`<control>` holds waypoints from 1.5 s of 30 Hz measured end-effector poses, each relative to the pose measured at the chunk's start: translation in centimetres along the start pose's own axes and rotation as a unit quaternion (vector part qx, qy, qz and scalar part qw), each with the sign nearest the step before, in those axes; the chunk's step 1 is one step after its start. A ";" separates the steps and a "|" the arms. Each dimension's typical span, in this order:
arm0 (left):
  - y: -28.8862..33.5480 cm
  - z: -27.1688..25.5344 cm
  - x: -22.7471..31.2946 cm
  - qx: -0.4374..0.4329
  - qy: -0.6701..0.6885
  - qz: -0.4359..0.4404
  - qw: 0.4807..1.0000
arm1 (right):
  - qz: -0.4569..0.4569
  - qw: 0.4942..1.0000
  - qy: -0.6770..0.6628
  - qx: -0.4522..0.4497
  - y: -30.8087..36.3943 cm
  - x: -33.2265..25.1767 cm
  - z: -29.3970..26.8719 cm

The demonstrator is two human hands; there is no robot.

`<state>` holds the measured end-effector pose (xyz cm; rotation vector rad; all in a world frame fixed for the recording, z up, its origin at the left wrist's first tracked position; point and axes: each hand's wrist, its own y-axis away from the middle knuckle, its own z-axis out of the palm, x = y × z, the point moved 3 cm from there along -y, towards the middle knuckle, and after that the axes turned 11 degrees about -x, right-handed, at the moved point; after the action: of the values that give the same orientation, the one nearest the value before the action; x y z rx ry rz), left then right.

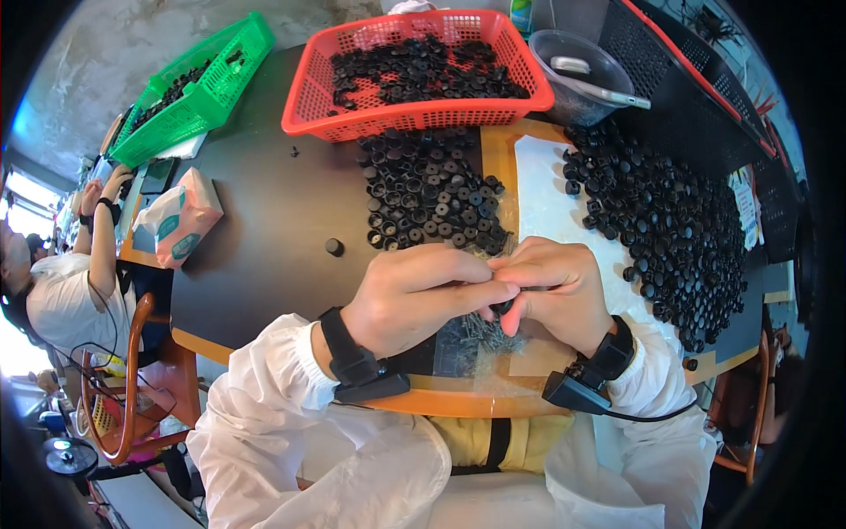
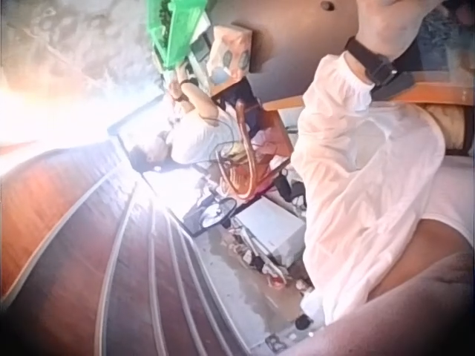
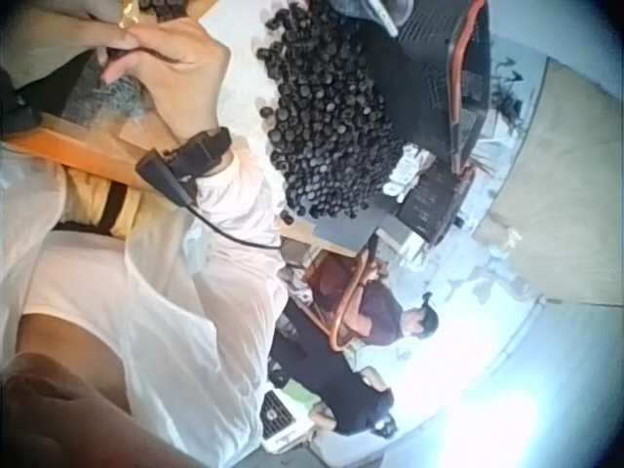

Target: Assembling small components by inserting a metal pin into a plastic circular piece.

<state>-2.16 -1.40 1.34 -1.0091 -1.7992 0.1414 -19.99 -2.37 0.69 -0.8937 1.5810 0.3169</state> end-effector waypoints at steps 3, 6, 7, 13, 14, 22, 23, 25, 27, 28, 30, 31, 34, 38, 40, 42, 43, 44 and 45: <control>-0.1 0.0 0.1 0.006 -0.034 0.014 0.999 | 0.006 1.000 0.015 0.017 0.2 0.5 0.5; -0.5 -0.5 -0.6 -0.011 -0.050 0.035 0.998 | 0.082 0.992 -0.042 0.081 0.0 -0.1 0.2; -0.7 -0.9 -0.6 -0.019 -0.071 0.075 0.995 | 0.061 0.995 0.025 0.068 -0.2 -0.5 0.0; -0.5 -7.7 -1.6 0.063 -0.268 0.013 0.961 | -0.009 0.813 0.554 0.180 -0.1 -3.1 -4.5; -0.3 -9.0 -2.0 0.062 -0.265 0.014 0.962 | 0.024 0.765 0.611 0.203 0.2 -3.1 -6.0; 0.2 -8.5 -2.8 -0.157 -0.231 -0.015 0.960 | 0.028 0.838 0.533 0.113 -0.1 -0.6 -5.4; 0.3 -7.6 -2.7 -0.178 -0.189 -0.027 0.965 | 0.033 0.861 0.502 0.072 -0.5 -0.3 -4.1; 0.1 -6.4 -2.5 -0.198 -0.225 0.015 0.954 | 0.042 0.871 0.487 0.053 -1.0 -0.1 -2.2; 0.2 -5.2 -2.4 -0.193 -0.245 0.027 0.950 | 0.050 0.880 0.470 0.033 -1.3 0.2 -1.5; 0.2 -4.8 -2.3 -0.188 -0.265 0.042 0.945 | 0.050 0.876 0.477 0.040 -1.3 0.2 -1.4; 0.0 -4.2 -2.2 -0.191 -0.263 0.041 0.945 | 0.054 0.873 0.483 0.046 -1.3 0.4 -1.3; 0.1 -4.0 -2.1 -0.192 -0.264 0.038 0.944 | 0.039 0.875 0.481 0.047 -1.3 0.6 -1.4; 0.2 -3.7 -1.9 -0.210 -0.261 0.031 0.942 | 0.030 0.878 0.476 0.045 -1.4 0.7 -1.3; 0.3 -3.2 -2.2 -0.226 -0.252 0.025 0.941 | 0.047 0.874 0.480 0.057 -1.5 0.8 -1.1; 0.1 -3.0 -2.3 -0.208 -0.244 0.024 0.947 | 0.051 0.873 0.483 0.046 -1.2 0.8 -1.3; -0.1 -3.0 -2.0 -0.229 -0.226 0.027 0.947 | 0.054 0.872 0.486 0.037 -1.2 0.9 -1.3; 0.0 -3.1 -1.8 -0.247 -0.210 0.031 0.946 | 0.040 0.873 0.484 0.045 -1.3 0.8 -1.3; 0.1 -3.0 -1.8 -0.249 -0.211 0.029 0.945 | 0.026 0.874 0.483 0.054 -1.4 0.8 -1.2; 0.3 -2.9 -1.8 -0.253 -0.214 0.034 0.943 | 0.025 0.875 0.481 0.056 -1.4 0.9 -1.1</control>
<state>0.61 -3.46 1.23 -1.4917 -2.2604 -0.0747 -19.82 -4.31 0.53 -0.9773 2.5071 -0.2459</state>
